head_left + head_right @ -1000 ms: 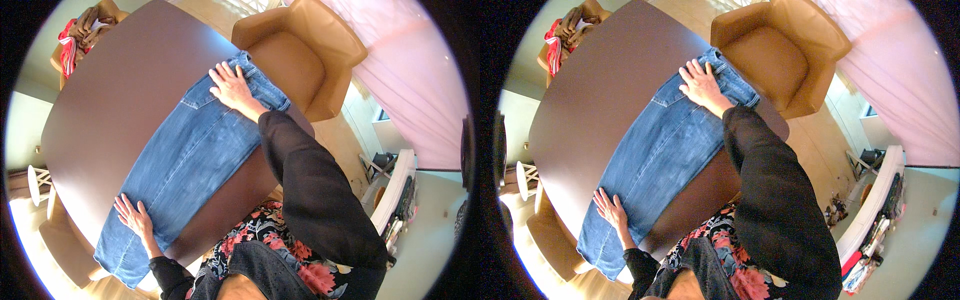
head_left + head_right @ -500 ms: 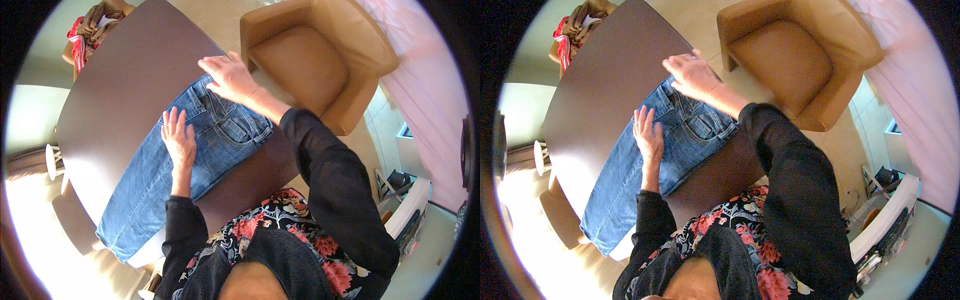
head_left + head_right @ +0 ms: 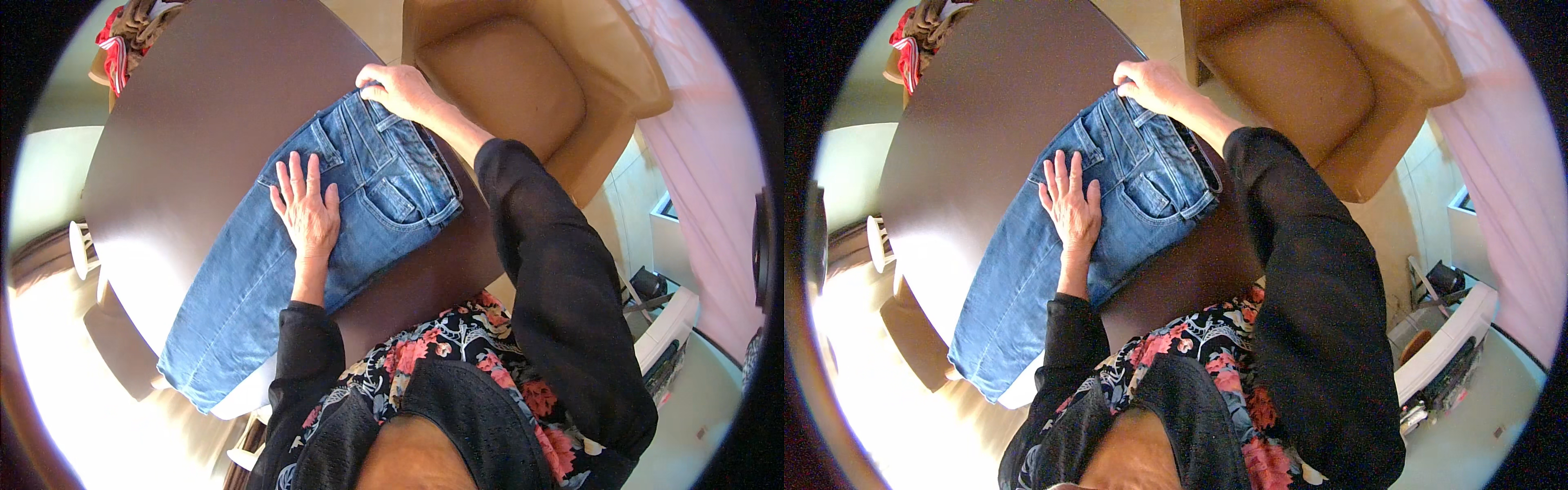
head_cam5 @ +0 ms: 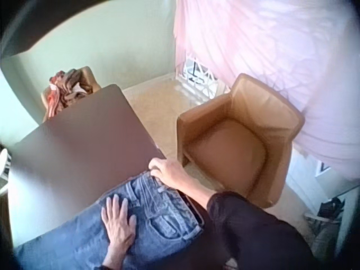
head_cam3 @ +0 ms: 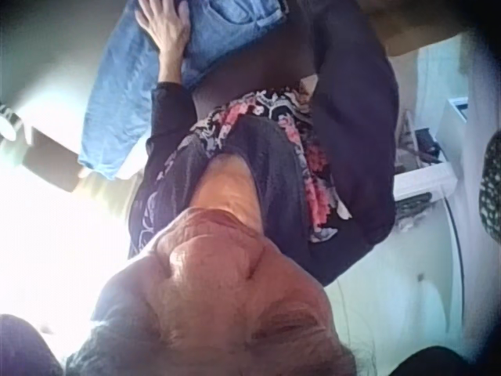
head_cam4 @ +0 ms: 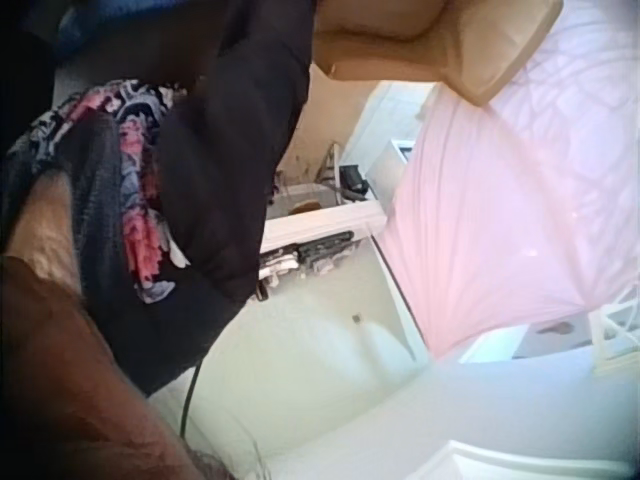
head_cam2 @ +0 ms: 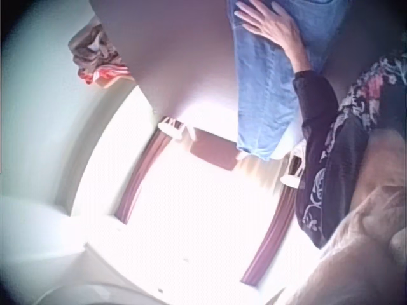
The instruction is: The person folds several items of clothing on a table, including a patterned cloth, a pair of jeans, and a brown garment. The person smooths and aligns each item before folding it into a compact shape and stacking them.
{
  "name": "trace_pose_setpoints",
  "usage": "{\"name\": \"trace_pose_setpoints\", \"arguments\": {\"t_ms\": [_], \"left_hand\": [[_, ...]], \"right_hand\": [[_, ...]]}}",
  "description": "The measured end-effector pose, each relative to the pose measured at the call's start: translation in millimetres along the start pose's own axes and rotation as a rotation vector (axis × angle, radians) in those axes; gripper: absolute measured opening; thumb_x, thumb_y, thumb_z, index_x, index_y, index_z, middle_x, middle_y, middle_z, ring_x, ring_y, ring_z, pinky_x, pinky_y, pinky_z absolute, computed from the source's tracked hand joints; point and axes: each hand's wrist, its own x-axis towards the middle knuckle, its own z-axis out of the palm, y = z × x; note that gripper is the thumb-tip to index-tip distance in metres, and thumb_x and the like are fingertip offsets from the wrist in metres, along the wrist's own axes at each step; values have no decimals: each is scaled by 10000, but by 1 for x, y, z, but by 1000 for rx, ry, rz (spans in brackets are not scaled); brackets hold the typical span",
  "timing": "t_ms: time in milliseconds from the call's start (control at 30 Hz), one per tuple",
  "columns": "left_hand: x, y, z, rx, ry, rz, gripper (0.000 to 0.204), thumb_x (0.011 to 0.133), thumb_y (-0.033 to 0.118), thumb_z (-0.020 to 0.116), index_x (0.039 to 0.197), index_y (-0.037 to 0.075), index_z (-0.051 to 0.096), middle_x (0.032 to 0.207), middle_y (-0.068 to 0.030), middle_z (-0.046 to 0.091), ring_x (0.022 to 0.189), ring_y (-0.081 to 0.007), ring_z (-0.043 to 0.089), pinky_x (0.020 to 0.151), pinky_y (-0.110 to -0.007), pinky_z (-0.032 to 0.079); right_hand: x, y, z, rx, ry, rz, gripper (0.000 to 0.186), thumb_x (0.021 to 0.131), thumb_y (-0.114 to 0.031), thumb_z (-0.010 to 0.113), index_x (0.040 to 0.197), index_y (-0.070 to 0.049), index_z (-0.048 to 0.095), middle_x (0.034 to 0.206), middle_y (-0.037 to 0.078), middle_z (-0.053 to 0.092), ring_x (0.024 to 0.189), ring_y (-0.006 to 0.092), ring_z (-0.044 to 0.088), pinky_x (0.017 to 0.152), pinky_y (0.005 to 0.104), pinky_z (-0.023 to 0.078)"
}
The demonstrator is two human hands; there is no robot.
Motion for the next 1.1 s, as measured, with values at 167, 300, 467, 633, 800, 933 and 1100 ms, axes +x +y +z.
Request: {"name": "trace_pose_setpoints", "arguments": {"t_ms": [167, 300, 467, 633, 800, 933, 1100], "left_hand": [[5, 3, -2, -96, -13, -71, 494, 826, 219, 589, 1295, 111, 479, 1435, -102, 347, 1362, -317, 236, 1075, -549, 134], [30, 36, -7, -238, 96, 103, 425, 848, 166, 542, 1265, 91, 506, 1405, -111, 390, 1347, -336, 264, 1053, -559, 190], [49, 61, 25, 20, -76, 139, 598, 882, 358, 495, 1416, 167, 306, 1486, -110, 231, 1386, -312, 147, 1085, -560, 94], [48, 57, 35, 25, -46, 158, 596, 884, 360, 488, 1419, 181, 297, 1486, -105, 234, 1383, -305, 160, 1081, -561, 96], [49, 59, 37, 8, -43, 176, 584, 890, 389, 484, 1407, 174, 320, 1482, -121, 231, 1380, -325, 162, 1086, -563, 80], [47, 55, 37, 10, -12, 155, 578, 883, 343, 490, 1410, 178, 320, 1484, -94, 250, 1384, -279, 172, 1089, -540, 82], [47, 54, 38, -59, 9, 148, 557, 895, 315, 471, 1409, 161, 323, 1479, -75, 269, 1382, -249, 193, 1101, -503, 76]], "right_hand": [[8, 10, 11, -76, -8, -9, 190, 836, -239, 599, 990, -130, 610, 888, 88, 674, 835, 274, 644, 744, 391, 491], [11, 9, 17, -97, 29, -63, 214, 854, -253, 578, 1036, -151, 624, 904, 81, 678, 863, 277, 642, 779, 398, 496], [10, 15, 13, 147, 51, 38, 239, 815, -266, 618, 998, -119, 660, 895, 89, 681, 866, 243, 641, 744, 358, 493], [-31, 24, -27, 843, 234, 458, 320, 860, -281, 616, 1109, -81, 602, 1017, 71, 658, 954, 152, 618, 772, 303, 491], [-129, 18, -33, 852, 139, 710, 288, 890, -273, 568, 1067, -53, 624, 1055, 68, 627, 989, 169, 572, 857, 341, 452], [-164, -12, -38, 912, 338, 721, 209, 863, -146, 603, 993, 13, 645, 911, 41, 653, 815, 89, 567, 725, 236, 448], [-198, -33, -32, 764, 291, 632, 273, 893, -163, 561, 1095, 18, 599, 1037, 73, 636, 924, 131, 594, 794, 260, 477]]}}
